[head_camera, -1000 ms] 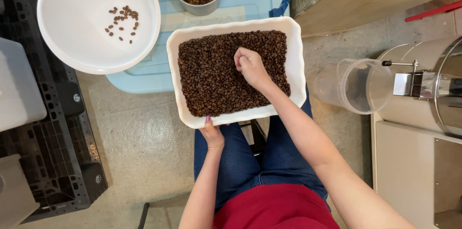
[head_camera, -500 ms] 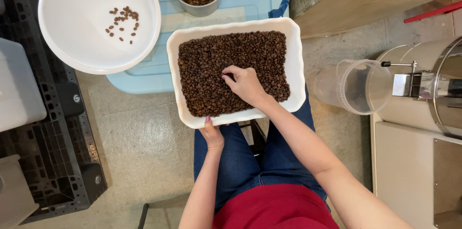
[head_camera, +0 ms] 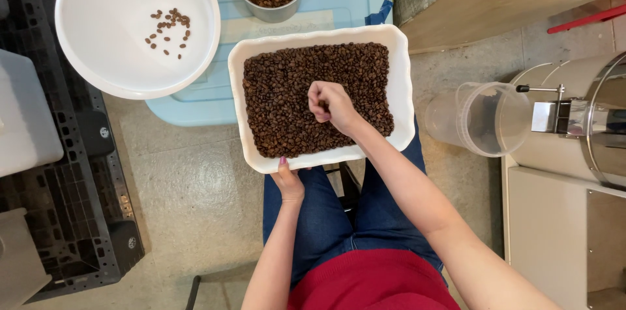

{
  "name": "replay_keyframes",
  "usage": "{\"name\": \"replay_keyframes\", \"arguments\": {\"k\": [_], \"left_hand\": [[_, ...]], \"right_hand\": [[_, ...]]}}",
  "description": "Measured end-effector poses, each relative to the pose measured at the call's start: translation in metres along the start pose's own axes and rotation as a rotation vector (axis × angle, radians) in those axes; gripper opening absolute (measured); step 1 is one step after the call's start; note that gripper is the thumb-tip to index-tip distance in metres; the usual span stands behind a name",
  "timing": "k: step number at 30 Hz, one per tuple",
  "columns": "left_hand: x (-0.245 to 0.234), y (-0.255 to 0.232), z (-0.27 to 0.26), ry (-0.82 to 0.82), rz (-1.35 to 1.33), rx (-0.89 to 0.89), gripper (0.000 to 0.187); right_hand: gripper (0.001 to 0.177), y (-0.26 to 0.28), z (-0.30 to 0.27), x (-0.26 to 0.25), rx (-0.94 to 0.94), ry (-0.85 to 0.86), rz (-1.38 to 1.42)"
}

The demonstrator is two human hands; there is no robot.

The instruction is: Sorting roasted coffee beans by hand to remove defects and placing them into a separate bowl

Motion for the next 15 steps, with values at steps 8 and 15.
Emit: {"name": "replay_keyframes", "arguments": {"k": [8, 15], "left_hand": [[-0.001, 0.007, 0.001, -0.018, 0.015, 0.009, 0.075], [-0.001, 0.009, 0.002, 0.000, -0.018, -0.009, 0.076]], "right_hand": [[0.027, 0.008, -0.001, 0.022, -0.197, -0.148, -0.566], [0.019, 0.019, -0.019, 0.032, -0.181, -0.074, -0.655]]}}
Point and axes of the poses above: each hand's wrist, its own z-axis towards the middle knuckle, its own x-axis out of the palm, y = z × x, the point moved 3 cm from there along z, towards the middle knuckle, and after that the axes turned 13 degrees about z, right-handed, at the moved point
